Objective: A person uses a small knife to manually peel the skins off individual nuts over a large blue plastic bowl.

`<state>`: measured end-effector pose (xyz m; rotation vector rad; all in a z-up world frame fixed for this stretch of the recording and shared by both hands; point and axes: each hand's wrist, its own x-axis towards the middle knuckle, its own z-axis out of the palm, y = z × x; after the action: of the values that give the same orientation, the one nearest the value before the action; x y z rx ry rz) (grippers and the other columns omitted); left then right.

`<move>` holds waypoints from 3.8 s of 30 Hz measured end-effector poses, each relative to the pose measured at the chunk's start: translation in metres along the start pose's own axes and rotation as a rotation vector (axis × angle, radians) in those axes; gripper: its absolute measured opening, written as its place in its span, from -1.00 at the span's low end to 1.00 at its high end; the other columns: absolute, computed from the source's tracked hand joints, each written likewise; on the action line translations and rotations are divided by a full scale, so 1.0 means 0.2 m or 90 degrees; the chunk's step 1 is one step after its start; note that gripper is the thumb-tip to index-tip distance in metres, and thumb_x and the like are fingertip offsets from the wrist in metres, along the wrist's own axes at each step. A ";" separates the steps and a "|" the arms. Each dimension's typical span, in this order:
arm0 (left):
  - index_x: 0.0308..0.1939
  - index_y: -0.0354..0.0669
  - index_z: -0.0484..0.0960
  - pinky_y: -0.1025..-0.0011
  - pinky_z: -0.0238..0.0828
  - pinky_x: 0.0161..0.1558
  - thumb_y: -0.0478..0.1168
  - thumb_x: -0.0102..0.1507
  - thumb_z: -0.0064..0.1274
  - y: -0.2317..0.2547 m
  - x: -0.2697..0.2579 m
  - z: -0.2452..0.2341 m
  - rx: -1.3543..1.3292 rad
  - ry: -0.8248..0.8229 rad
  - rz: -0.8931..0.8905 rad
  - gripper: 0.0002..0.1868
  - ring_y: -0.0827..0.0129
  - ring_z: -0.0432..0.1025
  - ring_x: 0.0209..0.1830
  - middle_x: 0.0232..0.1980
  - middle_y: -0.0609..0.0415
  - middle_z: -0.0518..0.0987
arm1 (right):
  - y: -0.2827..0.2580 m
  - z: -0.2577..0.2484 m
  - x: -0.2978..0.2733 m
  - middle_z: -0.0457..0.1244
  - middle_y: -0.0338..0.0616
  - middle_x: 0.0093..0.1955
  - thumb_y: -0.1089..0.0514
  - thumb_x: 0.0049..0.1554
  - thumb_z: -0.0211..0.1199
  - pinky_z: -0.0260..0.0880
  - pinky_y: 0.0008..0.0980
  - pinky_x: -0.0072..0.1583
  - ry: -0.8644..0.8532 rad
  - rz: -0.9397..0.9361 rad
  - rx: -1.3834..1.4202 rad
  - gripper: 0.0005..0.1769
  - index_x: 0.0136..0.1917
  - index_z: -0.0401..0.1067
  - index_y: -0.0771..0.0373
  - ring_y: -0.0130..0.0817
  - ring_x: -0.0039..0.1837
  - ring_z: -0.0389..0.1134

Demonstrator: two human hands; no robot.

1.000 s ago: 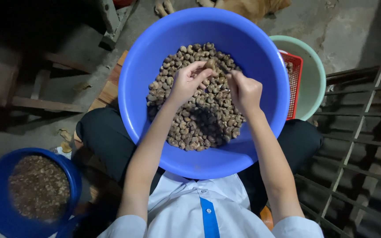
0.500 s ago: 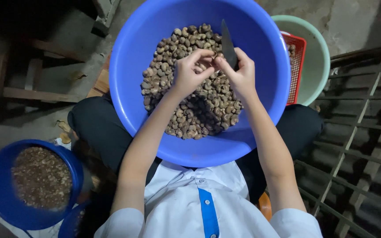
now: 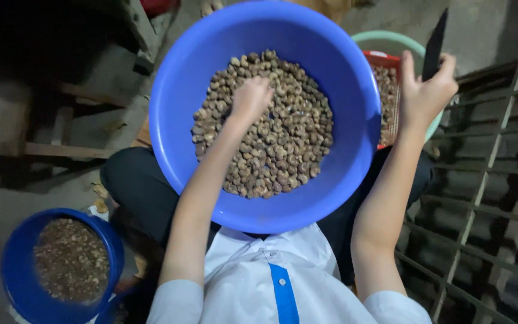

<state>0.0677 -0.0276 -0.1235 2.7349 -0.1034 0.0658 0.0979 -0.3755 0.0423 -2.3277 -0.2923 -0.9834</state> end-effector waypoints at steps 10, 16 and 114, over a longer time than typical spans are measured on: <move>-0.39 -0.28 0.67 -0.06 0.47 -0.54 -0.36 0.23 -0.02 0.02 0.27 0.37 0.374 0.051 0.013 -0.83 0.01 0.48 -0.33 -0.39 -0.12 0.49 | -0.44 0.19 -0.14 0.29 0.49 -0.36 0.05 0.23 0.48 0.31 0.27 -0.18 -0.153 0.028 0.087 -0.60 0.01 0.45 0.45 0.53 -0.19 0.38; -0.37 -0.26 0.77 -0.06 0.53 -0.43 -0.35 0.24 0.01 -0.21 0.29 0.51 0.223 -0.120 -0.038 -0.79 -0.03 0.62 -0.28 -0.37 -0.16 0.66 | -0.44 0.30 -0.21 0.20 -0.16 -0.55 -0.16 0.30 0.38 0.29 -0.21 -0.29 -0.288 0.081 0.093 -0.65 -0.10 0.40 0.09 -0.01 -0.38 0.37; 0.10 -0.30 0.66 0.35 0.72 -0.23 -0.31 0.33 0.27 0.32 -0.40 -0.67 -0.718 0.280 -0.028 -0.72 0.10 0.65 -0.11 -0.03 -0.31 0.68 | -0.62 0.34 -0.28 0.08 -0.35 -0.51 0.06 0.27 0.25 0.22 -0.34 -0.33 -0.128 -0.360 -0.046 -0.79 -0.23 0.39 -0.05 -0.30 -0.47 0.20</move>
<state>-0.0204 -0.0274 0.0199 1.5506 0.0427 0.4427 0.0484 -0.2343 0.0185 -2.4644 -1.0542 -1.0184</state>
